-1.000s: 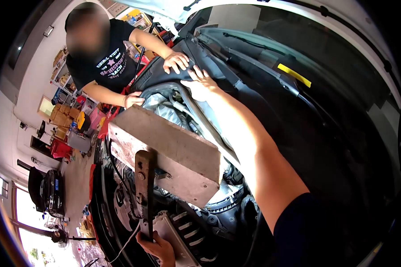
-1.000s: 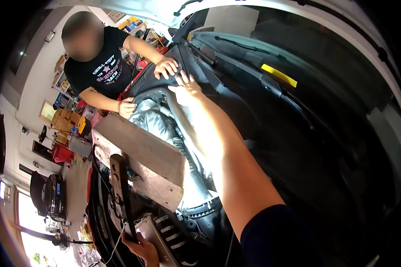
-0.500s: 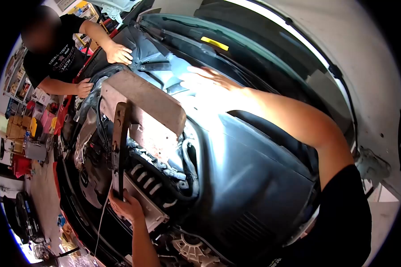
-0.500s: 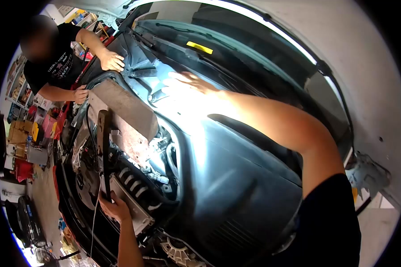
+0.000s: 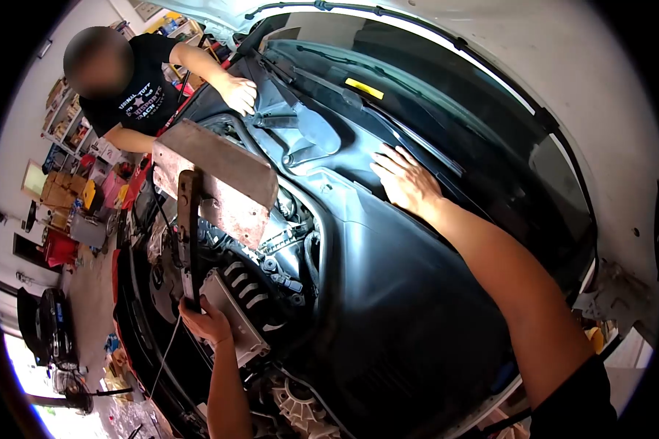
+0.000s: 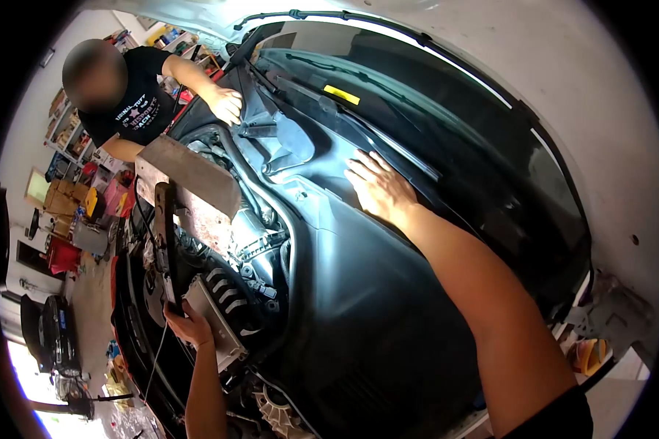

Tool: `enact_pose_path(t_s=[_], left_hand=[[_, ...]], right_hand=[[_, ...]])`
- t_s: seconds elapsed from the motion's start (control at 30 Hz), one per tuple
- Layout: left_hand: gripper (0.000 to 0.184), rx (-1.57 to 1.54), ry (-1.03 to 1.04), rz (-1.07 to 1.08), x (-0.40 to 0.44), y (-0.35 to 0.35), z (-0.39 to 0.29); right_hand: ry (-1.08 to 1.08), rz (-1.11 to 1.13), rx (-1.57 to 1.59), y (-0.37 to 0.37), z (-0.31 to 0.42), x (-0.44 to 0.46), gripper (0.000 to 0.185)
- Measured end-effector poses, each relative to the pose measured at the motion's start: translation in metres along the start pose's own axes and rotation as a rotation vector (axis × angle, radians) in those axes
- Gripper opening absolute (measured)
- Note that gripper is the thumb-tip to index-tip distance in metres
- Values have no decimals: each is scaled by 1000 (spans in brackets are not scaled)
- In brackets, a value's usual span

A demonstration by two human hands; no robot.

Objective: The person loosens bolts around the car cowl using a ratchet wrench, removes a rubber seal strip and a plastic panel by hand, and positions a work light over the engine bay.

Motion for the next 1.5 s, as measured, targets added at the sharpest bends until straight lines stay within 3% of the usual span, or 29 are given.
enact_pose_path(t_s=[0.17,1.5], left_hand=[[53,-14,-104,-2,1,-5,-4],[52,-26,-86,-88,2,-10,-6]], right_hand=[[-16,-31,-10,-5,2,0,38],[14,-9,13,-3,1,-1,38]])
Point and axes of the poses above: each hand's wrist, its own x-axis towards the middle knuckle, its own y-axis out of the palm, z = x × y, the point moved 5 cm from there along x, towards the middle knuckle, and after that the axes turned 5 degrees about -y, right-handed, at the moved point
